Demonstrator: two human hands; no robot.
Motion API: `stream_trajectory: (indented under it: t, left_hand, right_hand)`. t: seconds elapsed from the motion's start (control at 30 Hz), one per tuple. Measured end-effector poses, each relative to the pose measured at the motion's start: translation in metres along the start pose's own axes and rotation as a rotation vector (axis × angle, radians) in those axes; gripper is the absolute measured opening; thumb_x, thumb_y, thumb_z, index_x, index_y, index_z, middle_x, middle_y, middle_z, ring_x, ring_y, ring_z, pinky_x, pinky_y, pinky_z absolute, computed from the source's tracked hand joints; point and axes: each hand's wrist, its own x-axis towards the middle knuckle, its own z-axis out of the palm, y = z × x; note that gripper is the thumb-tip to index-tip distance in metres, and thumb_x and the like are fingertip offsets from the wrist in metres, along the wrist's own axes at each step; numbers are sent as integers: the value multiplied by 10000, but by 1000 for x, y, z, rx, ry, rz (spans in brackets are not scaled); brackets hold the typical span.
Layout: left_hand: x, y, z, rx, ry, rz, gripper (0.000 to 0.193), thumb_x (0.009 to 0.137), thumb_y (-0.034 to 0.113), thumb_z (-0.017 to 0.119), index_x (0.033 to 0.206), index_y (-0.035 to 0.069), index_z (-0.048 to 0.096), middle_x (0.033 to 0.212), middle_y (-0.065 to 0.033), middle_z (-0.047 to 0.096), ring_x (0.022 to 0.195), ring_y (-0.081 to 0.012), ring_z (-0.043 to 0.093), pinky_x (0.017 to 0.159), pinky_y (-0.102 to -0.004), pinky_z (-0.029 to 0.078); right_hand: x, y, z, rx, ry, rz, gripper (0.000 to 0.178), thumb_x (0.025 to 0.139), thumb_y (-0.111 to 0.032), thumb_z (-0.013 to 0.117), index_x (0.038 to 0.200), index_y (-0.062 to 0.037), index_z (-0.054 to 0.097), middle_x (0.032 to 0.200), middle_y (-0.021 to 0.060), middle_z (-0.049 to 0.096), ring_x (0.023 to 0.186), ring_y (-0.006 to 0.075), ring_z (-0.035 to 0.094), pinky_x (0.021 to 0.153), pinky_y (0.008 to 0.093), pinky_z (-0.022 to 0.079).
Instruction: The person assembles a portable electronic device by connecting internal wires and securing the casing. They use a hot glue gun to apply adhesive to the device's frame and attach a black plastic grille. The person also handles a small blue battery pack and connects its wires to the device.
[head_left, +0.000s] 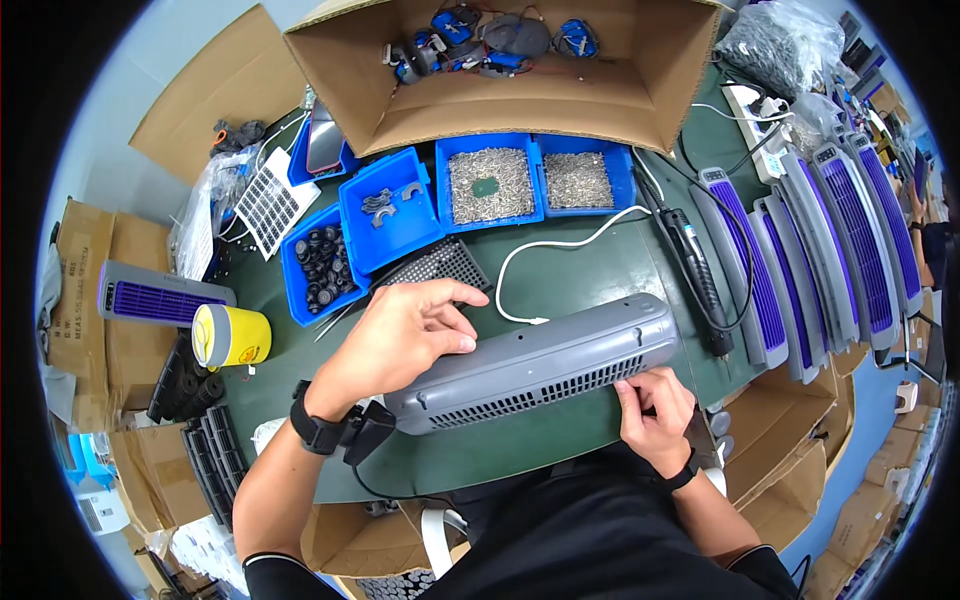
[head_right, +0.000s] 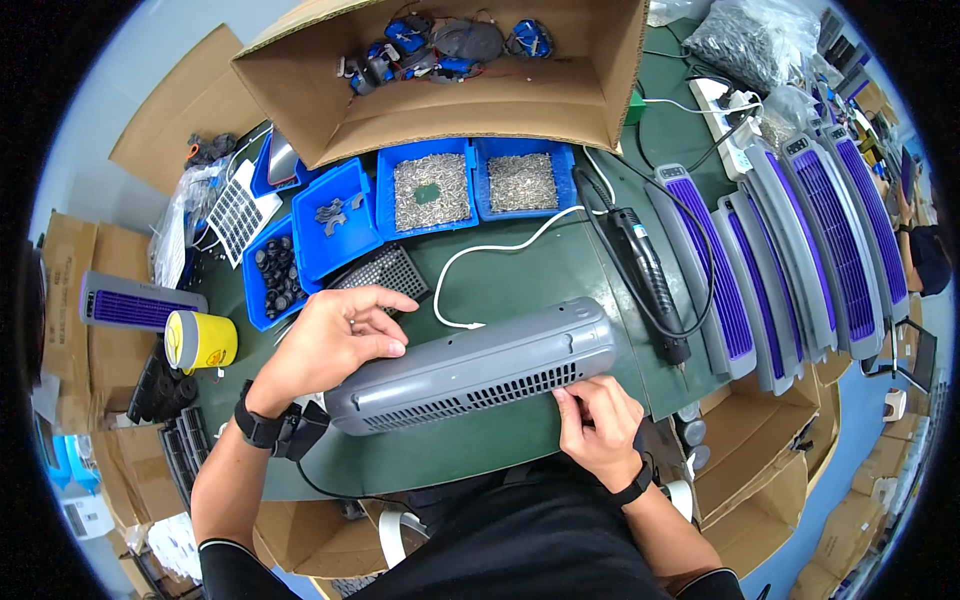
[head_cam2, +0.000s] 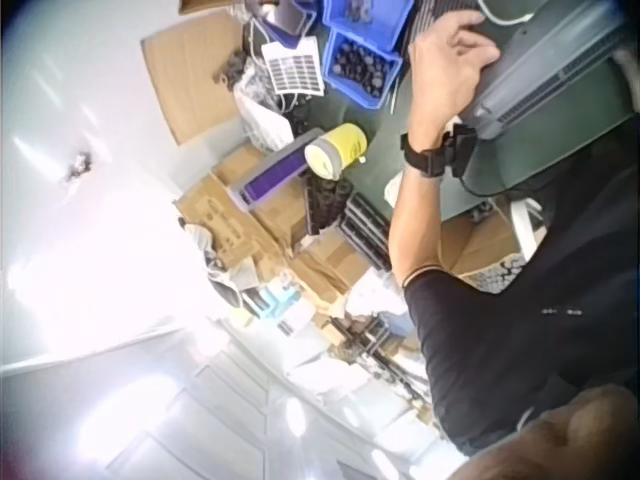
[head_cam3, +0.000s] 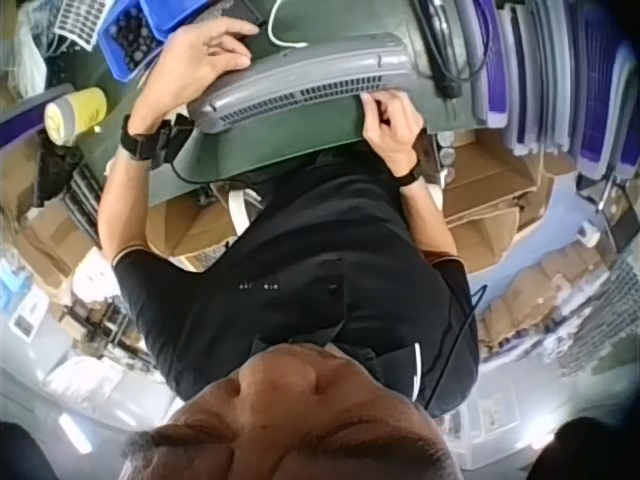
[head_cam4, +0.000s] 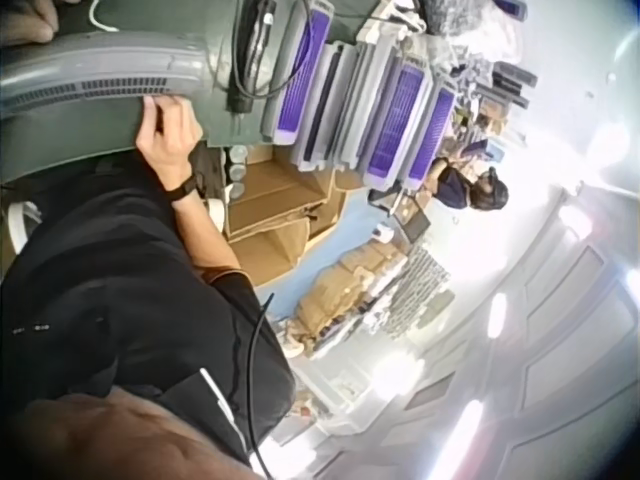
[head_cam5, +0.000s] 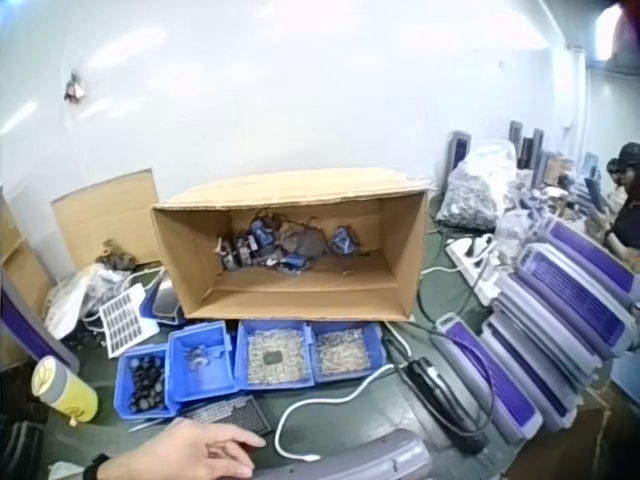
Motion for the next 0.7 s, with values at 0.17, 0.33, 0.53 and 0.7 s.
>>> stream_trajectory:
  t: [0.17, 0.33, 0.53, 0.7]
  left_hand:
    - [18, 4, 16, -44, 21, -8, 356, 938, -27, 747, 1287, -14, 677, 975, -116, 793, 908, -121, 736, 845, -296, 594]
    - [25, 21, 30, 46, 55, -35, 406, 939, -9, 757, 1326, -4, 635, 987, -135, 806, 916, -125, 743, 848, -295, 581]
    - [24, 23, 38, 129, 59, -43, 435, 943, 17, 767, 1352, -10, 620, 983, -143, 811, 902, -126, 746, 838, -291, 576]
    - [16, 41, 40, 168, 21, -84, 409, 1000, 30, 700, 1394, -21, 599, 1033, -155, 808, 969, -143, 753, 869, -288, 569]
  right_hand:
    - [0, 0, 0, -9, 5, 8, 205, 762, 55, 837, 853, -35, 677, 774, 80, 672, 578, 219, 629, 490, 320, 470]
    - [-1, 1, -1, -3, 17, 14, 212, 747, 50, 849, 840, -36, 678, 782, 79, 684, 603, 235, 647, 524, 333, 494]
    - [-3, 3, 0, 22, 17, 1, 217, 740, 31, 855, 845, -45, 680, 793, 82, 691, 655, 262, 674, 575, 347, 521]
    - [-2, 5, -3, 29, 10, -13, 219, 742, 18, 859, 852, -46, 680, 799, 81, 691, 660, 259, 671, 579, 347, 522]
